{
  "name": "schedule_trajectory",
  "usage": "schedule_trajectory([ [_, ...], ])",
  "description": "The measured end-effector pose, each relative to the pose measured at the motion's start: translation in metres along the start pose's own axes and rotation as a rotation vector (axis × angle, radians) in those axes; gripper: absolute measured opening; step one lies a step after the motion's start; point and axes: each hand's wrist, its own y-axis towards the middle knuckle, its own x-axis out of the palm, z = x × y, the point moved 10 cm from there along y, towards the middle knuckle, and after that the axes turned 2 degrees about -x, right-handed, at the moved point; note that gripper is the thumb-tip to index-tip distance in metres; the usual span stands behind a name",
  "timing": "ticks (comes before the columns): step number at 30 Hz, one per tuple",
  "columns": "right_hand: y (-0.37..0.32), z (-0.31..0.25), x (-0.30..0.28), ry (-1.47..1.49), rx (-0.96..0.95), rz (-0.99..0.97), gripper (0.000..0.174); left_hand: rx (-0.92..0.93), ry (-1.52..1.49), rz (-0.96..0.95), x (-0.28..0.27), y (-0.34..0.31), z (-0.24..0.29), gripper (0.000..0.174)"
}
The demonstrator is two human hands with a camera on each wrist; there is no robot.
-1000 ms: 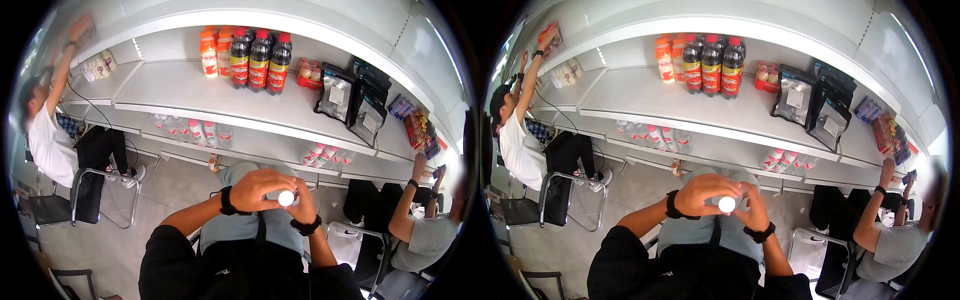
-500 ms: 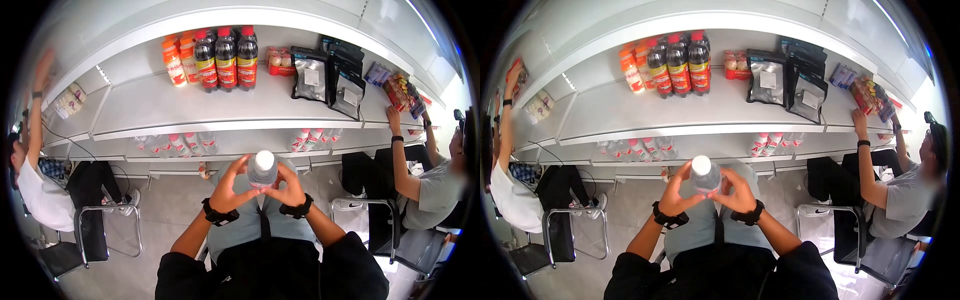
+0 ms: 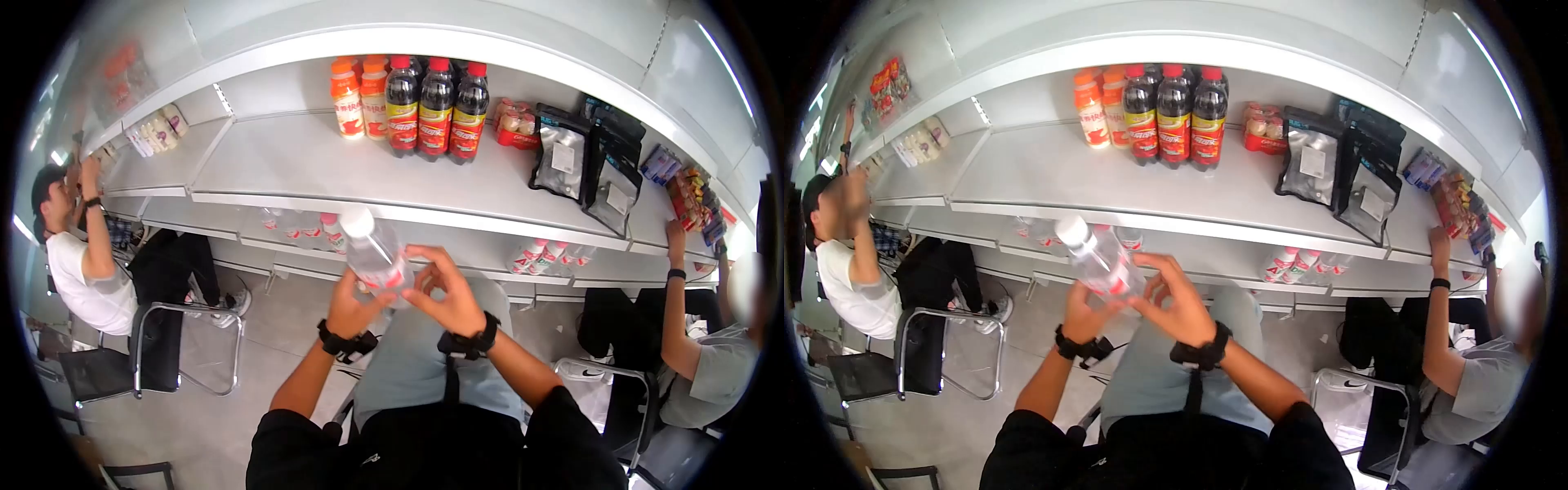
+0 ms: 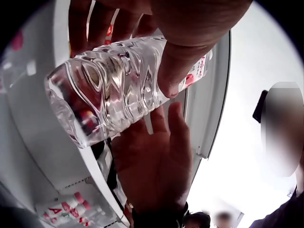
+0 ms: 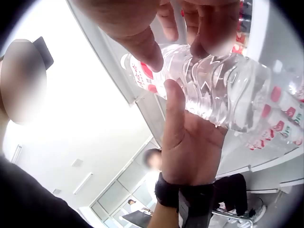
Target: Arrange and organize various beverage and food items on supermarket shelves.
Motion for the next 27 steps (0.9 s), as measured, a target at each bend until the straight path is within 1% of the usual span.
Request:
schedule_trajectory([
  [3,0.053,0.006,0.019,-0.015,-0.102,-0.015,0.056,0.118,0.009,0.05,-0.056,0.046,0.017,0.061],
  [5,0.095,0.005,0.034,-0.026,-0.09,-0.073,0.058,0.127,-0.034,0.022,-0.082,0.088,0.042,0.062],
  [6,0.116,0.006,0.042,-0.02,-0.117,-0.096,0.058,0.147,0.014,0.035,-0.1,0.111,0.043,0.063],
  [7,0.135,0.014,0.05,-0.017,-0.143,-0.121,0.058,0.168,0.06,0.049,-0.118,0.13,0.038,0.063],
  [8,0.15,0.022,0.06,-0.017,-0.171,-0.147,0.059,0.143,0.069,0.056,-0.132,0.147,0.028,0.064],
  [11,0.19,0.055,0.083,0.143,-0.1,-0.193,0.059,0.114,0.055,0.061,-0.161,0.188,-0.006,0.065],
  [12,0.199,0.061,0.086,0.057,-0.144,-0.19,0.063,0.118,0.024,0.062,-0.168,0.197,-0.021,0.065],
  [15,0.223,0.081,0.089,-0.026,-0.066,-0.142,0.069,0.102,-0.008,0.05,-0.183,0.218,-0.042,0.067],
  [16,0.23,0.092,0.089,-0.024,-0.009,-0.142,0.078,0.074,-0.007,0.034,-0.185,0.219,-0.046,0.067],
  [19,0.246,0.116,0.09,-0.148,0.035,-0.151,0.079,0.017,0.074,0.023,-0.197,0.224,-0.065,0.071],
  [21,0.255,0.121,0.092,-0.152,-0.008,-0.154,0.079,-0.028,0.09,0.035,-0.205,0.23,-0.075,0.072],
  [22,0.257,0.123,0.094,-0.153,-0.026,-0.158,0.079,-0.097,0.039,0.048,-0.208,0.232,-0.085,0.07],
  [25,0.257,0.126,0.09,-0.161,-0.011,-0.135,0.076,-0.1,-0.006,-0.015,-0.205,0.237,-0.09,0.066],
  [26,0.26,0.133,0.088,-0.143,-0.037,-0.095,0.073,-0.101,0.003,-0.019,-0.204,0.237,-0.093,0.062],
  [27,0.26,0.135,0.088,-0.126,-0.048,-0.068,0.074,-0.15,0.028,-0.043,-0.202,0.235,-0.094,0.061],
])
